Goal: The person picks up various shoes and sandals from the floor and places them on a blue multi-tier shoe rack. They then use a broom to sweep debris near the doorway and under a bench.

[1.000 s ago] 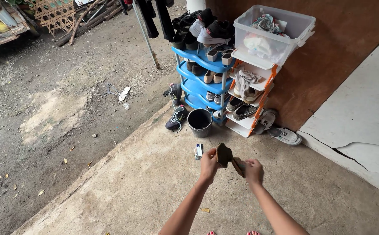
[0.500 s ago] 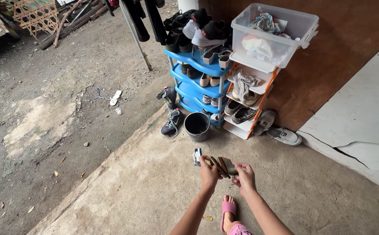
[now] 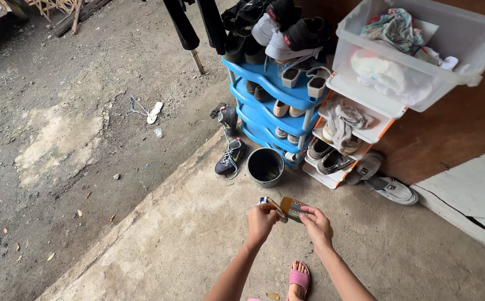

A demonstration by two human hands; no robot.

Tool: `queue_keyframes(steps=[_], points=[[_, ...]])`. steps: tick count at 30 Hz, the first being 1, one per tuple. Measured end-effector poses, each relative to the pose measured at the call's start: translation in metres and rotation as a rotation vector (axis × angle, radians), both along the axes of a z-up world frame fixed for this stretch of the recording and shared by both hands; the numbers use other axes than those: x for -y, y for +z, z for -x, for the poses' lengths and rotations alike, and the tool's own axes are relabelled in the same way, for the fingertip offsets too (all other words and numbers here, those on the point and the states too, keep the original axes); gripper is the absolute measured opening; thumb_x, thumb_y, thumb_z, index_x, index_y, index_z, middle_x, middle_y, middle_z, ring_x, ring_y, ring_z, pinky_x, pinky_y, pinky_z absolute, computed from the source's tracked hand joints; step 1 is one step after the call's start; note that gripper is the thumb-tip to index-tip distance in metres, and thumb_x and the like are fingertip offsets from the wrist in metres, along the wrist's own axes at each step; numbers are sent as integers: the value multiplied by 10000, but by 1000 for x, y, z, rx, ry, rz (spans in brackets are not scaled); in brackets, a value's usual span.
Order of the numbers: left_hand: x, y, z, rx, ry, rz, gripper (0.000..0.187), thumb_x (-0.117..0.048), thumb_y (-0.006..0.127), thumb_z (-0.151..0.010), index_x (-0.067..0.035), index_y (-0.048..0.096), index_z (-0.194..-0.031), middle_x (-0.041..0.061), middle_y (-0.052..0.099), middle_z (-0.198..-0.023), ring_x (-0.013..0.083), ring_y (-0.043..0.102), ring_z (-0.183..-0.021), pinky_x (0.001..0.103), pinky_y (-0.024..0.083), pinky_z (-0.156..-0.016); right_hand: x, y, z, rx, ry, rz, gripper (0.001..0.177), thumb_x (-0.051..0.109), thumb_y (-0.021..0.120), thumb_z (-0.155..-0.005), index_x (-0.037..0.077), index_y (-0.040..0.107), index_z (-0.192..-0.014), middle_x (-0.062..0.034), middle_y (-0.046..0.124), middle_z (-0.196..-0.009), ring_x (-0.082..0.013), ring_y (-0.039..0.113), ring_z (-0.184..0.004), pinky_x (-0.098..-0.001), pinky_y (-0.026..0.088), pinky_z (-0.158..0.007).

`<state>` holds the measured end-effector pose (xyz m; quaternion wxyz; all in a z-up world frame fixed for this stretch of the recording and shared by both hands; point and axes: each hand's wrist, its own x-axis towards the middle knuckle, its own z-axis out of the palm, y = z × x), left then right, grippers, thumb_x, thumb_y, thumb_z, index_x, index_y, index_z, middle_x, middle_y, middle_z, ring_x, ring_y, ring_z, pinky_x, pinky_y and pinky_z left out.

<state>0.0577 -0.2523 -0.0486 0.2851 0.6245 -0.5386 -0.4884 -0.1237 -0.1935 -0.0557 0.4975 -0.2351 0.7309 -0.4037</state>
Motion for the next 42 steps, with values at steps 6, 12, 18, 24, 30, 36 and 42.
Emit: queue_keyframes(steps=[6,12,18,24,30,36,42], points=[[81,23,-34,38,-127,164,288,10,653,-787,49,741,-1058,162,780,-884,188,777,-745,309,616,-701,87,-10,-19,206,23,208,411,96,643,-930,103,652,-1340,-84,772,-1200,-131,685,-1117,-246,484,-966],[203,18,-94,340,-229,92,167,-125,682,-901,-59,760,-1033,193,748,-881,304,735,-754,397,561,-701,189,-39,-56,154,-2,61,460,208,653,-911,187,673,-1370,-27,729,-1272,-121,613,-1095,-294,440,-852],[353,-51,-150,359,-331,191,154,-149,704,-861,-98,764,-994,145,629,-1032,355,656,-941,454,541,-828,289,-99,-105,297,-202,41,509,191,651,-895,209,658,-1403,-23,708,-1266,-108,607,-1082,-293,449,-840],[474,-139,-150,474,-426,158,136,-183,702,-879,-89,745,-968,141,585,-1141,364,629,-1026,482,526,-840,390,-179,-133,339,-273,-41,584,196,680,-867,245,647,-1448,11,616,-1140,-125,512,-975,-325,373,-793],[576,-251,-104,474,-443,233,168,-224,721,-864,-83,751,-949,137,620,-1169,369,644,-1035,492,532,-865,501,-264,-122,528,-411,93,654,164,645,-861,168,538,-1506,9,612,-1290,-115,526,-1129,-358,406,-865],[679,-363,-37,468,-464,333,237,-263,711,-881,-49,738,-978,171,637,-1161,387,654,-1035,505,535,-858,590,-350,-88,591,-458,380,740,33,542,-847,127,366,-1560,21,571,-1462,-150,530,-1256,-389,433,-975],[751,-472,38,393,-555,561,268,-296,709,-895,-119,746,-1092,171,731,-1115,419,655,-1060,496,531,-838,637,-421,-44,418,-467,462,383,10,586,-917,-9,585,-1300,-120,607,-1325,-212,600,-1186,-409,498,-1031]])
